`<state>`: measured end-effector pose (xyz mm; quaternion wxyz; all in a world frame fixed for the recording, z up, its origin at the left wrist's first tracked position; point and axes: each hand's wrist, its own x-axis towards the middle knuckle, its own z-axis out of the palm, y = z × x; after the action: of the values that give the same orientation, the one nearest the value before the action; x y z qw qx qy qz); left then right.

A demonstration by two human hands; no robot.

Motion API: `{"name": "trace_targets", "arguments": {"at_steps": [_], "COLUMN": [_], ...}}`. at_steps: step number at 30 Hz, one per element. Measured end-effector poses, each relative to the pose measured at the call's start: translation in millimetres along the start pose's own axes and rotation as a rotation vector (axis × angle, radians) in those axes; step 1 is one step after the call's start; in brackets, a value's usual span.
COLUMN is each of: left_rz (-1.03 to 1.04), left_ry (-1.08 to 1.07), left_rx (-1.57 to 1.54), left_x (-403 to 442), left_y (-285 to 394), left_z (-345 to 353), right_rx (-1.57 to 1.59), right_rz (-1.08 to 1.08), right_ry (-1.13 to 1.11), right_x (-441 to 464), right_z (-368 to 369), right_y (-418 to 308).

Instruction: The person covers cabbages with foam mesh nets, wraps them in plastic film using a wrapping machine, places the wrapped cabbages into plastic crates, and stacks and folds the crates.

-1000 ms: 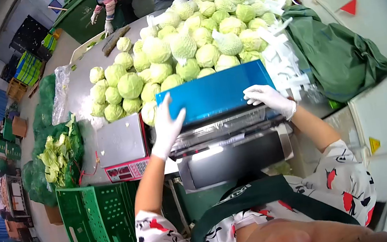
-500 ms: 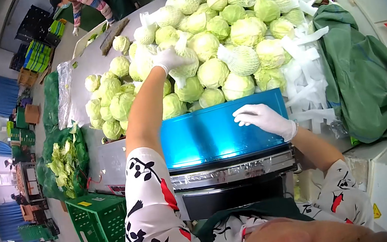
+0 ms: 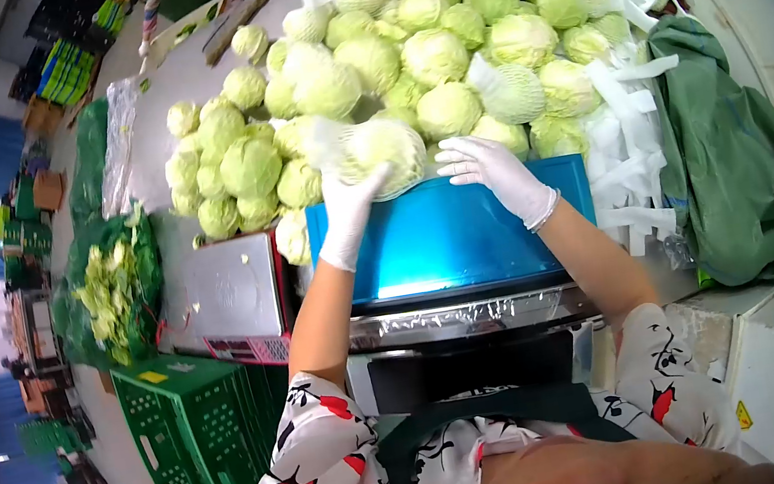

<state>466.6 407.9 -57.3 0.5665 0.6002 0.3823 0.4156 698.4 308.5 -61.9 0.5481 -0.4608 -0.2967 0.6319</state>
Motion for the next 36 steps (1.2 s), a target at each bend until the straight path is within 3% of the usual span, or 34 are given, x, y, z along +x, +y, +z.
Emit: {"name": "trace_targets", "arguments": {"at_steps": [3, 5, 9, 11, 17, 19, 21, 22, 25, 30, 33, 36], "left_rz": [-0.087, -0.149, -0.296, -0.389, -0.491, -0.359, -0.129, -0.118, -0.185, -0.147, -0.130, -0.101], "left_ry": [0.211, 0.274, 0.567, 0.685, 0.718, 0.986, 1.063, 1.081, 0.993, 0.919, 0.918, 0.880], "left_rx": [-0.574, -0.689, -0.363, -0.200, -0.170, -0.195, -0.207, -0.037, 0.201, 0.428, 0.461, 0.402], "left_x": [-42, -77, -129, -152, -183, -221, -262, -280, -304, -264, -226, -192], "left_y": [-2, 24, -13, -29, -70, -41, -61, -84, -73, -51, -55, -47], "left_z": [-74, -121, -240, -272, -332, -296, -270, -261, -221, -220, -236, -248], "right_rx": [-0.038, -0.074, -0.087, -0.153, -0.283, -0.339, -0.373, -0.396, -0.504, -0.824, -0.853, -0.467], "right_rz": [0.004, 0.049, 0.011, 0.098, 0.072, 0.048, 0.039, 0.034, 0.020, -0.282, -0.239, 0.078], "right_ry": [-0.083, -0.088, -0.134, -0.051, -0.147, -0.190, -0.234, -0.255, -0.311, -0.518, -0.609, -0.862], "right_x": [-19, -38, -62, -67, -58, -49, -36, -27, 17, 110, 140, 162], "right_z": [27, 37, 39, 63, 146, 172, 195, 206, 236, 304, 353, 371], "right_y": [-2, 4, 30, 24, 21, 22, 25, 28, 48, 98, 114, 168]}}
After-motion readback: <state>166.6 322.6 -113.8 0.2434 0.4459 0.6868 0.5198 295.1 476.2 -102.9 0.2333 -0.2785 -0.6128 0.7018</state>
